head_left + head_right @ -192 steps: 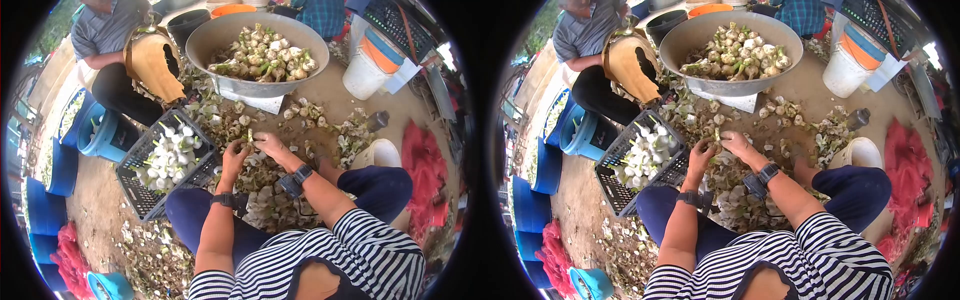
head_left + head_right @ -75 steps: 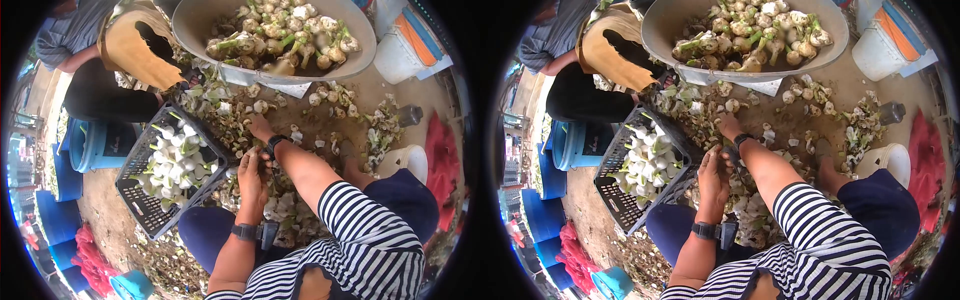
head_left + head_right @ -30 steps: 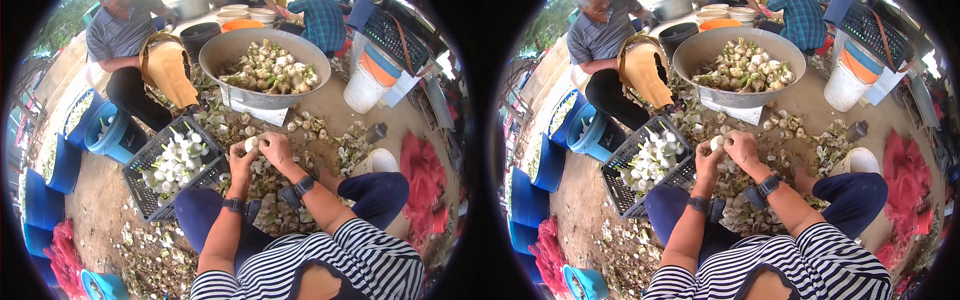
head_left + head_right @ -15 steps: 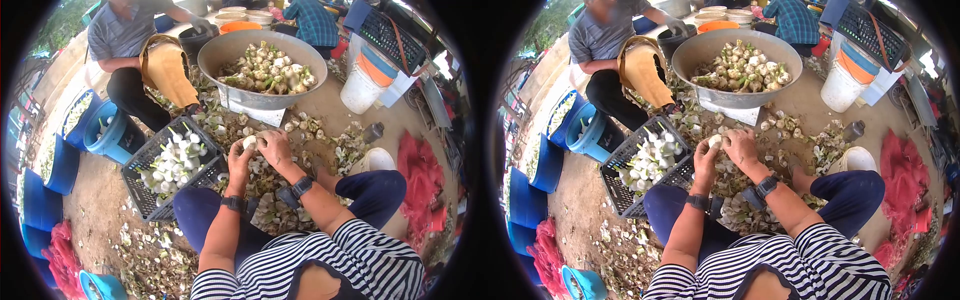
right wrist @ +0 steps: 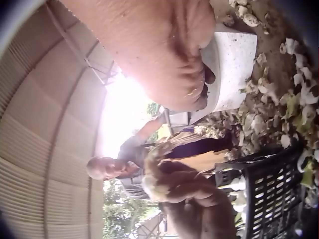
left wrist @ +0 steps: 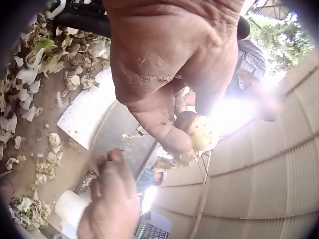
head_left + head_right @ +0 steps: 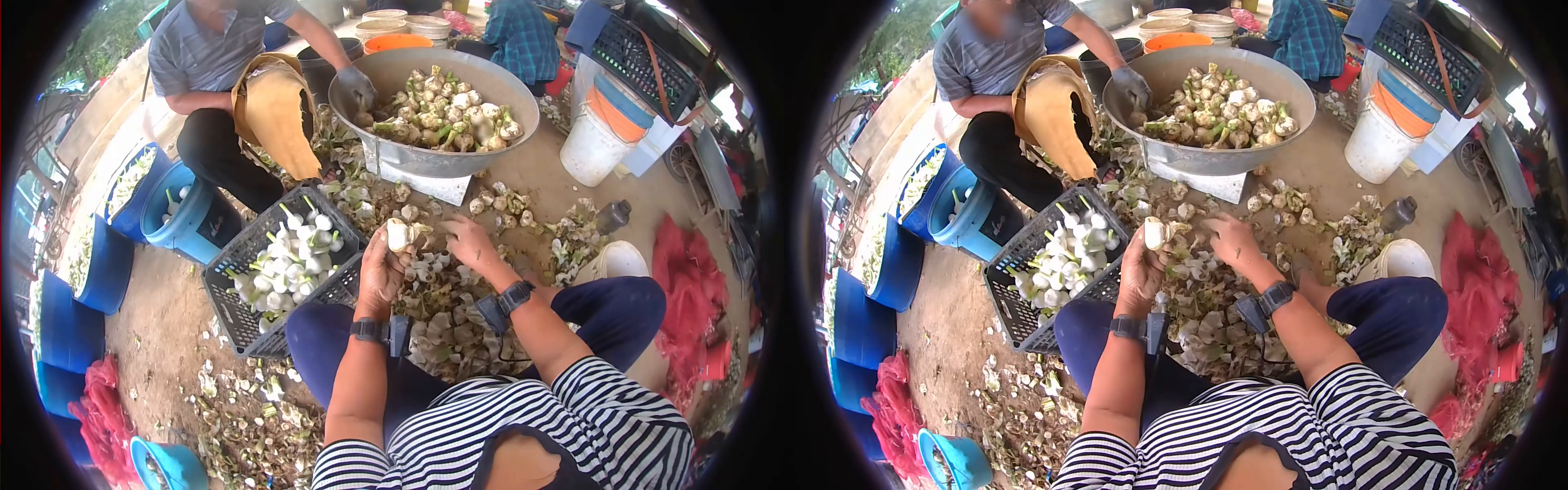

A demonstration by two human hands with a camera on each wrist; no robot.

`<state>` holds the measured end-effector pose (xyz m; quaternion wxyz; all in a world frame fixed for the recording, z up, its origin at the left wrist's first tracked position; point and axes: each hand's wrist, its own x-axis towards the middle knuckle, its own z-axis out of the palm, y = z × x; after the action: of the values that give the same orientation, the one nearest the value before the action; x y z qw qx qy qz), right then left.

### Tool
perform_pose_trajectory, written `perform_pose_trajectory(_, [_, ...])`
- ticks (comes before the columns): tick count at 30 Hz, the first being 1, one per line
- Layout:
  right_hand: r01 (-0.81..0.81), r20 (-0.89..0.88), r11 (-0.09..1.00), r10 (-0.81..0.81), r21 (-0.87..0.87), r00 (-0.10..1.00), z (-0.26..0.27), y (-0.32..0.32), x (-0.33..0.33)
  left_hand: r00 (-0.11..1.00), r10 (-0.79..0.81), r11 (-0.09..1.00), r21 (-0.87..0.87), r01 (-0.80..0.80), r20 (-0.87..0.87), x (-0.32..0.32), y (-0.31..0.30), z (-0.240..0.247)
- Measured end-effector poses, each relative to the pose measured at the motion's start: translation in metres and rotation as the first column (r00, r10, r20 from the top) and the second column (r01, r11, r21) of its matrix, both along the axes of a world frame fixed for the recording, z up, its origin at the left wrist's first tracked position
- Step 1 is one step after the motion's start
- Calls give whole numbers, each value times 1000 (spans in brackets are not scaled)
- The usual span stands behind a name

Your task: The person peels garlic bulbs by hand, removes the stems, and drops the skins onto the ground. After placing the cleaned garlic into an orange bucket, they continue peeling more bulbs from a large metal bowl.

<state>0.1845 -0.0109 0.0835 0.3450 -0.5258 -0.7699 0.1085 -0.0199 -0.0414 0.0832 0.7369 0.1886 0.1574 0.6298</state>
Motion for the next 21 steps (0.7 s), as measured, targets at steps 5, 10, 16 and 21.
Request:
perform_pose_trajectory(5, [-176,-109,976,191,128,976,71,-5,-21,998,-30,999,-23,29,-58,4,2,-10])
perform_pose_trajectory(10, [-290,83,953,282,91,956,72,-5,-27,987,-64,998,12,67,-151,7,3,-10])
perform_pose_trajectory(16, [-179,66,970,170,168,983,51,-4,-30,983,-50,999,-23,47,-174,9,2,-14])
perform_pose_trajectory(21, [-25,-96,996,17,-86,995,44,-4,-34,974,-51,999,-1,52,-221,9,1,-15])
